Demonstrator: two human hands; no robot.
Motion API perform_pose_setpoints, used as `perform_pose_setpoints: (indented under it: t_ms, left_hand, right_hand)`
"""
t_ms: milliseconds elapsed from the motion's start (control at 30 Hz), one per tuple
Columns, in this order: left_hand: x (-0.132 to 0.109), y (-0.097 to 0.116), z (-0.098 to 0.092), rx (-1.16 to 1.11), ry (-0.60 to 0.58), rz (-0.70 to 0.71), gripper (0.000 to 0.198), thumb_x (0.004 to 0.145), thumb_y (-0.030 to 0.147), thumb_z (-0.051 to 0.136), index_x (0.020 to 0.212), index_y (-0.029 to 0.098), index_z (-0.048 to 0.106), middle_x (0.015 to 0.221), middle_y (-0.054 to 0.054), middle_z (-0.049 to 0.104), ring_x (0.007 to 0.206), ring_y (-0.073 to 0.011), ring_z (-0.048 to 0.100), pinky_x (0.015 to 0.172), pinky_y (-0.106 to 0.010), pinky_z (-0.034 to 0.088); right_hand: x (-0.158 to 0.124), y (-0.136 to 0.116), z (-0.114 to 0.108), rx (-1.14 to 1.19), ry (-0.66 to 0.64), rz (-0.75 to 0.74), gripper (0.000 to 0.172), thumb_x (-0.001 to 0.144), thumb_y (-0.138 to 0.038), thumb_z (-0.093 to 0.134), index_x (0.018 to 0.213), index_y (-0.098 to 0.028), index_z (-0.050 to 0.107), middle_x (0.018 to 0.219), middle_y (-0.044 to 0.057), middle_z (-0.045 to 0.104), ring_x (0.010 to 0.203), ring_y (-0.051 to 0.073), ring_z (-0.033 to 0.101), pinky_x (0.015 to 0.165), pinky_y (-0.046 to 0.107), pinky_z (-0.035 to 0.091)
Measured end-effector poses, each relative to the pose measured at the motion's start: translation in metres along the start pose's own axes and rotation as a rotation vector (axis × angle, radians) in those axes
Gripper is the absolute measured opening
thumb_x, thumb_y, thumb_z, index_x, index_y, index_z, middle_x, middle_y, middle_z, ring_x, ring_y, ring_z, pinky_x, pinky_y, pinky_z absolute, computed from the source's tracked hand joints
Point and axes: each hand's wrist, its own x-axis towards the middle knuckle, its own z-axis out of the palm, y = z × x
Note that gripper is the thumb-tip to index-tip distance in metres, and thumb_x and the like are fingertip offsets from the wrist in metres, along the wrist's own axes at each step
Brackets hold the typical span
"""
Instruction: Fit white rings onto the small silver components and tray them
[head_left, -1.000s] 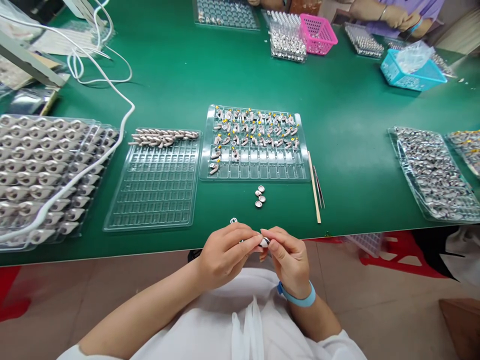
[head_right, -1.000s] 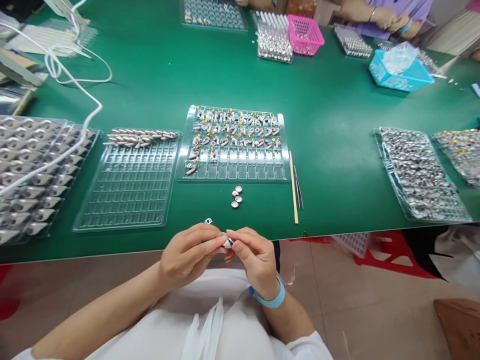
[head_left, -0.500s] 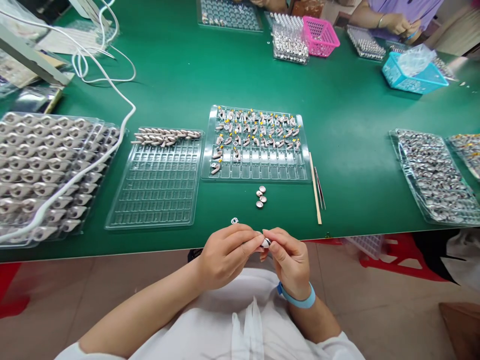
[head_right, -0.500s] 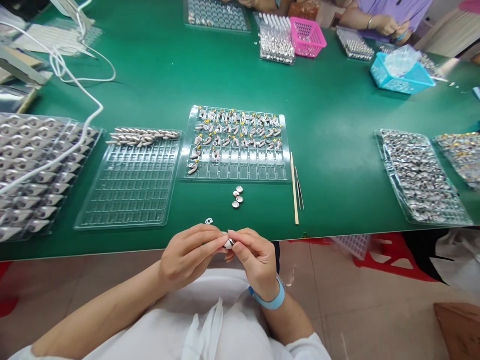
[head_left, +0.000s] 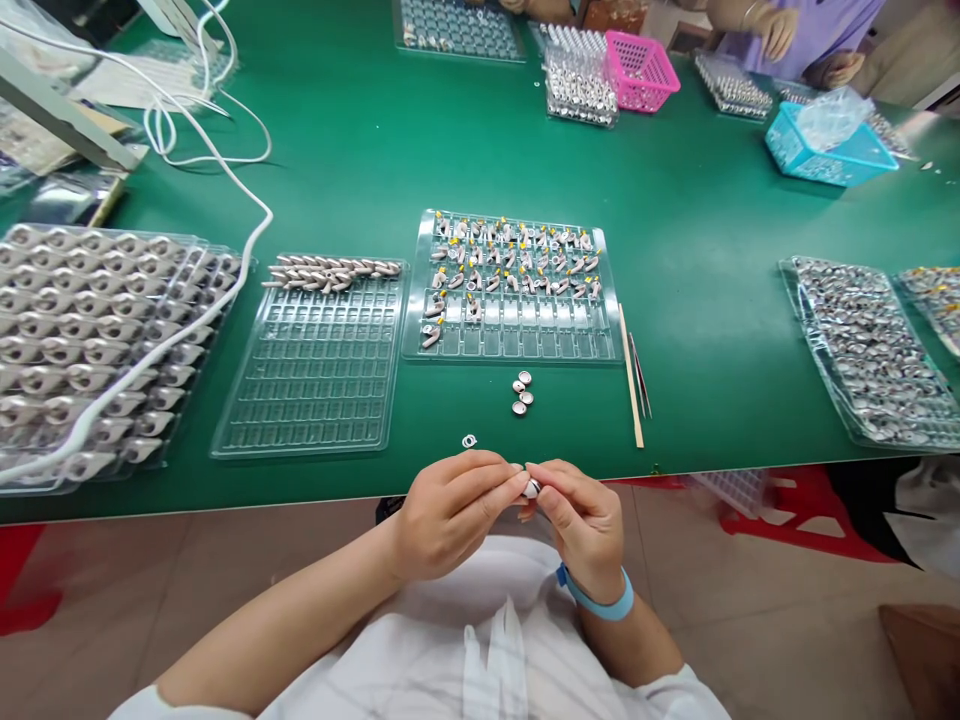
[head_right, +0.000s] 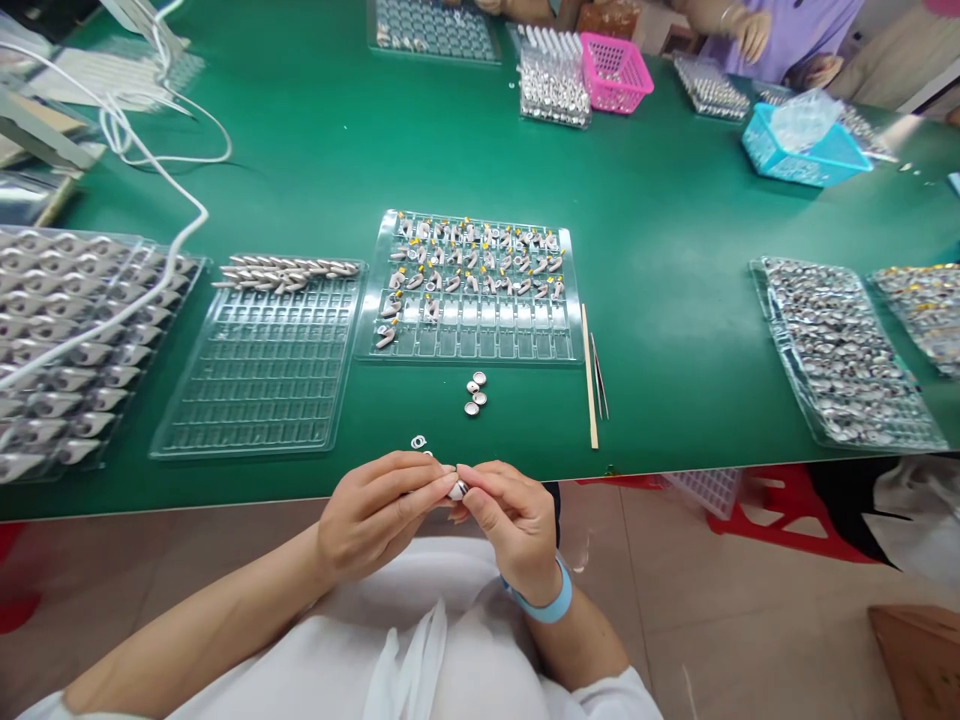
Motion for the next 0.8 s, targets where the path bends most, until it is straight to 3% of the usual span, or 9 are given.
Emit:
perform_pose_setpoints:
  t_ms: [300, 600, 800]
  left_hand:
    - [0.001, 0.001, 0.0, 0.013, -0.013, 0.01, 0.025, 0.092, 0.009, 0.054, 0.116, 0.011, 0.061, 0.091, -0.01, 0.072, 0.084, -0.0183, 0.067, 0.07, -0.031, 0.062]
    - [-0.001, 0.001, -0.002, 0.024, -0.041, 0.016, 0.029, 0.09, 0.009, 0.057, 0.119, 0.011, 0.058, 0.091, -0.01, 0.072, 0.083, -0.0179, 0.067, 0.07, -0.032, 0.062]
    - [0.001, -0.001, -0.004, 0.013, -0.064, 0.025, 0.026, 0.09, 0.009, 0.056, 0.116, 0.011, 0.06, 0.091, -0.01, 0.07, 0.084, -0.0176, 0.065, 0.071, -0.031, 0.06]
  right_hand:
    - [0.002, -0.009, -0.003, -0.117, -0.049, -0.04, 0.033, 0.09, -0.012, 0.06, 0.116, -0.029, 0.07, 0.097, 0.005, 0.069, 0.074, 0.014, 0.069, 0.063, 0.028, 0.062]
    - [-0.002, -0.005, -0.006, -0.434, -0.005, -0.232, 0.042, 0.087, -0.005, 0.061, 0.121, -0.028, 0.067, 0.101, 0.006, 0.071, 0.087, 0.018, 0.069, 0.07, 0.029, 0.06]
    - [0.001, -0.007, -0.009, -0.325, -0.042, -0.175, 0.038, 0.087, -0.007, 0.063, 0.118, -0.029, 0.069, 0.096, 0.005, 0.072, 0.083, 0.017, 0.069, 0.068, 0.028, 0.06]
